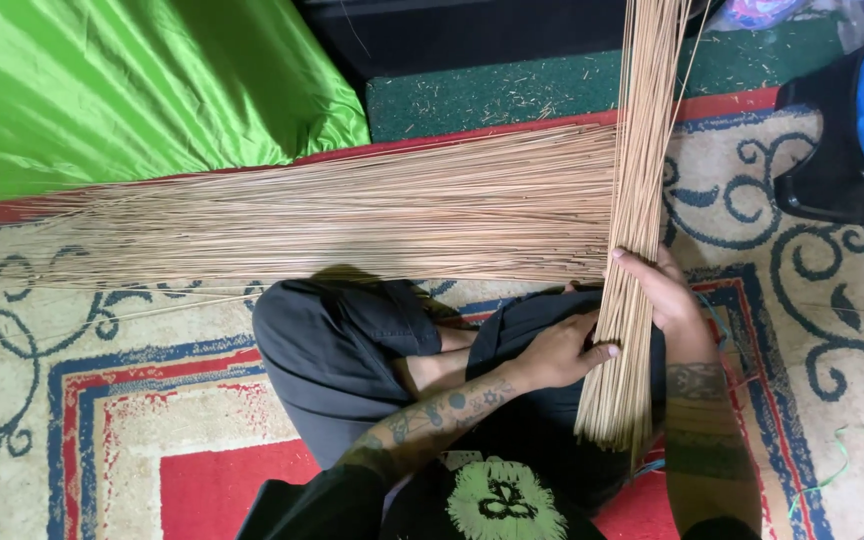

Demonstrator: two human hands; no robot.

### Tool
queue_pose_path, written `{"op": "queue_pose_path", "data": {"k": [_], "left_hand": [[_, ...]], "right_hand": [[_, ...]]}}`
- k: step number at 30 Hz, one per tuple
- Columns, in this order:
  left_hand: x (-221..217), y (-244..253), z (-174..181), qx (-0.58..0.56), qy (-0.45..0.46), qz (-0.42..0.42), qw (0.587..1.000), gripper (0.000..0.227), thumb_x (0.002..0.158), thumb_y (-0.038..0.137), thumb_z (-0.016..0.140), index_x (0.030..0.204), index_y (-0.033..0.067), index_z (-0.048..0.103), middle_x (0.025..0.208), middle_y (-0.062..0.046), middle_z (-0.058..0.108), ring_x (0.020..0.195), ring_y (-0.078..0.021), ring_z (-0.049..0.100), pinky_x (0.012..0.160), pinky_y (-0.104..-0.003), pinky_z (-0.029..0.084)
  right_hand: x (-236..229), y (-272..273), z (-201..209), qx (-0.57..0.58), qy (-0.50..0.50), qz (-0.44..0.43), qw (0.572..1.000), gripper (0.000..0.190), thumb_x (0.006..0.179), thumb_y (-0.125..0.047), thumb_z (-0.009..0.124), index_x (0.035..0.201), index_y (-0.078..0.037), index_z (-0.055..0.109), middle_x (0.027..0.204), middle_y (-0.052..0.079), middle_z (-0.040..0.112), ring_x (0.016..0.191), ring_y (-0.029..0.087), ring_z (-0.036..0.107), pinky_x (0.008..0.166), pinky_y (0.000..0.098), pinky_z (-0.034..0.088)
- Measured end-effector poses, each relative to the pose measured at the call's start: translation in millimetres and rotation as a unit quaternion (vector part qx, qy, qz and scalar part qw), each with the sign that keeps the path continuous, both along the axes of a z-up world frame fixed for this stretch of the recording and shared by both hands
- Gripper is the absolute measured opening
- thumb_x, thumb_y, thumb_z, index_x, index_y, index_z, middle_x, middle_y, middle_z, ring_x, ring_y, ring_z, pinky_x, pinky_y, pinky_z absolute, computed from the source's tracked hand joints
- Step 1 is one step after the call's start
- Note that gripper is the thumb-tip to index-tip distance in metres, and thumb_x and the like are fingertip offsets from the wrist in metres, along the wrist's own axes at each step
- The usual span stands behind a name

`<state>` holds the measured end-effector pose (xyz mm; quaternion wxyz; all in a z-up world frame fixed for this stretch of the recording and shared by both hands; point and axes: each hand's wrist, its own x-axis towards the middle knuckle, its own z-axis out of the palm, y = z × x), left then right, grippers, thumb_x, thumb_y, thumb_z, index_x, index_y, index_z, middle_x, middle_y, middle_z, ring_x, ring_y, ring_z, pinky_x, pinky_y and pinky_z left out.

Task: Weaving thin wooden sticks together to form a mat or broom.

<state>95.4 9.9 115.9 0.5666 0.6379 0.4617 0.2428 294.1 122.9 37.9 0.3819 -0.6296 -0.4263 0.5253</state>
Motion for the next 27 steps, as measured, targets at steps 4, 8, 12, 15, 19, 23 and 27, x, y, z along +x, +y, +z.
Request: {"op": "queue_pose_path", "data": {"k": [4, 8, 12, 15, 19, 23, 27], "left_hand": [[20, -6, -24, -0.047, -0.053, 0.03, 0.997, 0.077, 0.104, 0.052, 0.045, 0.148, -0.0118, 0.045, 0.11, -0.027, 0.067, 0.102, -0.0374, 0.067, 0.081, -0.045, 0.056], [33, -4, -47, -0.032, -0.085, 0.049, 0.995, 0.057, 0.106, 0.036, 0.05, 0.145, -0.0052, 0.053, 0.112, -0.026, 0.068, 0.102, -0.0358, 0.068, 0.08, -0.043, 0.057], [17, -5, -45, 0.033, 0.005, 0.027, 0.999, 0.067, 0.106, 0.045, 0.045, 0.149, -0.0062, 0.047, 0.124, -0.03, 0.063, 0.114, -0.0426, 0.064, 0.089, -0.046, 0.056], [12, -8, -44, 0.035, 0.036, 0.034, 0.998, 0.081, 0.101, 0.051, 0.048, 0.153, -0.0094, 0.038, 0.134, -0.031, 0.056, 0.119, -0.0438, 0.062, 0.096, -0.047, 0.055], [6, -7, -43, 0.028, 0.055, 0.038, 0.997, 0.088, 0.1, 0.054, 0.047, 0.157, -0.0095, 0.027, 0.135, -0.031, 0.052, 0.121, -0.0473, 0.06, 0.097, -0.052, 0.053], [-5, -8, -44, 0.067, 0.104, 0.056, 0.991, 0.089, 0.102, 0.058, 0.037, 0.155, -0.014, 0.029, 0.13, -0.031, 0.052, 0.125, -0.0489, 0.053, 0.098, -0.051, 0.051], [-15, -3, -74, 0.044, 0.126, 0.07, 0.989, 0.089, 0.103, 0.061, 0.034, 0.154, -0.0109, 0.032, 0.132, -0.029, 0.051, 0.128, -0.0499, 0.05, 0.103, -0.053, 0.048]], "right_hand": [[-16, -4, 36, -0.028, 0.014, 0.003, 1.0, 0.053, 0.091, -0.032, 0.083, 0.125, -0.004, 0.055, 0.113, 0.018, 0.062, 0.102, 0.032, 0.065, 0.085, 0.054, 0.056], [-9, 1, 21, -0.039, 0.042, 0.017, 0.998, 0.053, 0.093, -0.029, 0.08, 0.128, -0.004, 0.049, 0.11, 0.021, 0.066, 0.093, 0.037, 0.07, 0.081, 0.0573, 0.057], [-15, -5, 13, -0.049, 0.026, 0.017, 0.998, 0.055, 0.092, -0.026, 0.079, 0.128, 0.002, 0.047, 0.11, 0.027, 0.064, 0.093, 0.04, 0.069, 0.08, 0.0569, 0.057], [-16, -5, 10, -0.036, -0.014, 0.004, 0.999, 0.057, 0.09, -0.032, 0.083, 0.13, -0.002, 0.055, 0.112, 0.024, 0.063, 0.098, 0.037, 0.067, 0.081, 0.0574, 0.058], [-13, -5, 19, -0.014, -0.05, 0.003, 0.999, 0.061, 0.089, -0.035, 0.085, 0.131, -0.003, 0.055, 0.115, 0.023, 0.061, 0.105, 0.034, 0.062, 0.088, 0.055, 0.054], [-14, -4, 44, 0.027, -0.194, 0.008, 0.98, 0.084, 0.094, -0.044, 0.081, 0.148, 0.002, 0.035, 0.132, 0.028, 0.053, 0.124, 0.041, 0.053, 0.104, 0.0549, 0.044], [-38, -10, 99, 0.107, -0.336, -0.013, 0.935, 0.086, 0.099, -0.042, 0.075, 0.155, 0.001, 0.026, 0.152, 0.033, 0.04, 0.142, 0.047, 0.04, 0.116, 0.06, 0.036]]}}
